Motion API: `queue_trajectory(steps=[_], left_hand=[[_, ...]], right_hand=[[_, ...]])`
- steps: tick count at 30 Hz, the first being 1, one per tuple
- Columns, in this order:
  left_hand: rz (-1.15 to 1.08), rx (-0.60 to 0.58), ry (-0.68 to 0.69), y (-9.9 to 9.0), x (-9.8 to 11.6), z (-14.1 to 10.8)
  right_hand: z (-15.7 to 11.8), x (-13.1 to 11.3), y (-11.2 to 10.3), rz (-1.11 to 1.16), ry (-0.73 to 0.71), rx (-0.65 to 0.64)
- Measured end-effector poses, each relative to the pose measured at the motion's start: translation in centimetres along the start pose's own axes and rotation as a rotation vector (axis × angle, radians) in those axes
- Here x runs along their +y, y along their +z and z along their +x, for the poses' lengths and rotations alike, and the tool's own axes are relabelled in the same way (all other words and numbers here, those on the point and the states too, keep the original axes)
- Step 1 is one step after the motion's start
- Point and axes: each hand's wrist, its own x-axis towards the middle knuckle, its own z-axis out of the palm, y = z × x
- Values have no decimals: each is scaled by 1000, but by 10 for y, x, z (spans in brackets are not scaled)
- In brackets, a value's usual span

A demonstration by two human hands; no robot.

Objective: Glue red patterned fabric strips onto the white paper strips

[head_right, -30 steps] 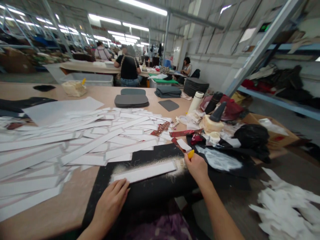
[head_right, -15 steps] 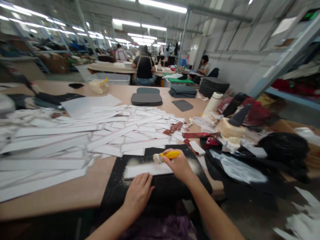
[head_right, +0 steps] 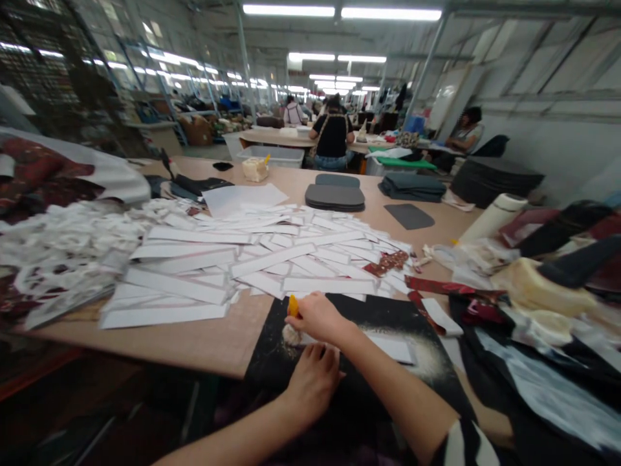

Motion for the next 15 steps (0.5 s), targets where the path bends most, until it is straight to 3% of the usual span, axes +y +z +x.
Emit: queue_trajectory(steps=[3,7,9,12,15], left_hand=[[19,19,13,1,0,0],[12,52,24,1,-1,-1],[7,58,38,0,-1,-1],[31,91,44,-1,-1,-2],[50,124,54,-2,-2,-2]], right_hand=[[1,0,-1,-139,82,67],[-2,8,-9,-168,130,-38],[-6,9,-12,-250,189,9],[-20,14,-13,-146,190,47],[-50,41,-16,18,266,3]])
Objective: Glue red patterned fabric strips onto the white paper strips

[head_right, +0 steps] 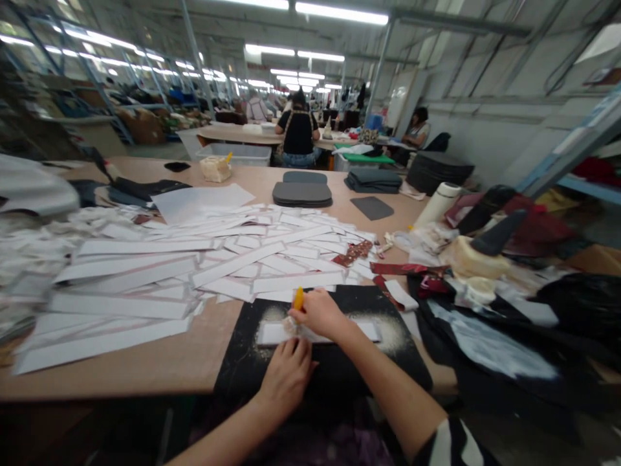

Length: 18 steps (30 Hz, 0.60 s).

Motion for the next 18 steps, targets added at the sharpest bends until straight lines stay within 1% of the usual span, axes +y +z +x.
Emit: queue_trajectory(steps=[2,3,5,6,7,8,10,12,13,14,15,17,18], left_hand=[[-4,14,21,-1,-1,0],[-1,23,30,-1,-1,0],[24,51,42,-1,-2,0],[43,69,47,0,-1,0],[61,88,51,0,-1,0],[78,107,56,0,-1,0],[102,135,71,1,-2,0],[112,139,86,-1,-5,1],[111,129,92,-3,-7,2],[106,110,90,-5,-9,5],[95,85,82,-7,-11,9],[58,37,61,-12,-10,24],[30,14,52,-12,-6,34]], right_hand=[[-23,39,-10,-8,187,-12],[-37,59,-18,-56,289,-10],[-66,93,-36,-255,451,32],[-80,103,-44,-354,514,73],[-92,108,-50,-411,558,122],[-102,108,-53,-402,570,173],[-113,101,-51,-202,504,226],[-119,95,-44,5,427,187],[-122,95,-41,16,439,170],[-125,97,-39,-43,489,172],[-130,101,-40,-142,562,202],[-141,109,-46,-293,672,319],[-146,111,-49,-294,682,380]])
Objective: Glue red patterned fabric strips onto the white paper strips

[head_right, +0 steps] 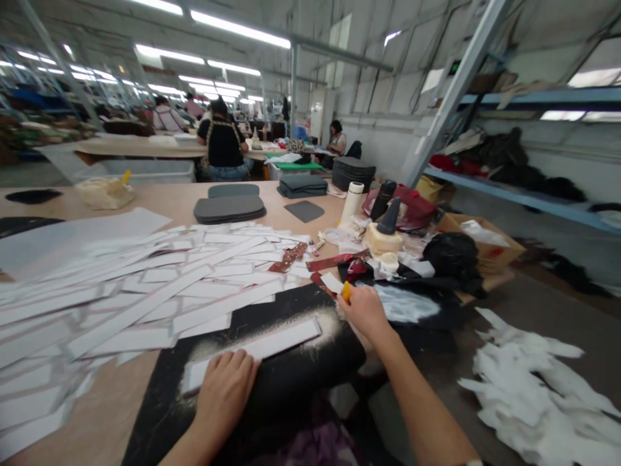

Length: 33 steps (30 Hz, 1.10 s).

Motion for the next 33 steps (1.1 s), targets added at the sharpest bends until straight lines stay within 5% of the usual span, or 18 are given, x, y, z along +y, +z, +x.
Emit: queue_trajectory(steps=[6,10,14,22,29,33], left_hand=[[-188,-202,112,20,53,84],[-188,-252,157,35,81,111],[-186,-250,185,38,82,111],[-392,-187,-5,43,66,98],[-560,-110,-145,42,50,84],[-453,-191,-34,37,55,91]], right_hand=[[-17,6,-4,288,11,129],[-27,6,7,366,45,125],[-31,9,14,424,85,123],[-32,-17,43,740,16,127],[-32,-22,83,601,-37,11],[-29,-12,75,667,50,98]])
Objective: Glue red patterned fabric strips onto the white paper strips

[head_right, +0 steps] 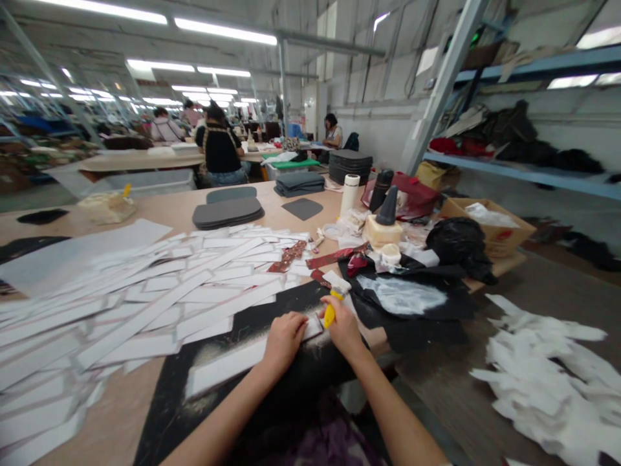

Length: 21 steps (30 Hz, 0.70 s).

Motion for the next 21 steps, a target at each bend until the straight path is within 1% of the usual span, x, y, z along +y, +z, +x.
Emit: queue_trajectory(steps=[3,5,7,9,11,16,19,21], left_hand=[[175,-72,45,3,16,12],[244,-81,73,6,26,18],[257,-74,102,8,31,20],[255,-73,129,10,30,20],[251,-63,142,10,24,18],[122,41,72,10,7,12],[43,82,58,13,5,11],[0,95,53,15,8,11]], right_hand=[[1,-4,-11,-12,19,87],[0,-7,-15,-37,-14,99],[-3,-9,-17,-53,-62,93],[-5,-11,-17,-64,-99,98],[-6,-11,-16,-68,-123,115],[-4,-11,-11,-58,-185,143],[-4,-11,-6,-68,-205,143],[-5,-10,0,-90,-228,118]])
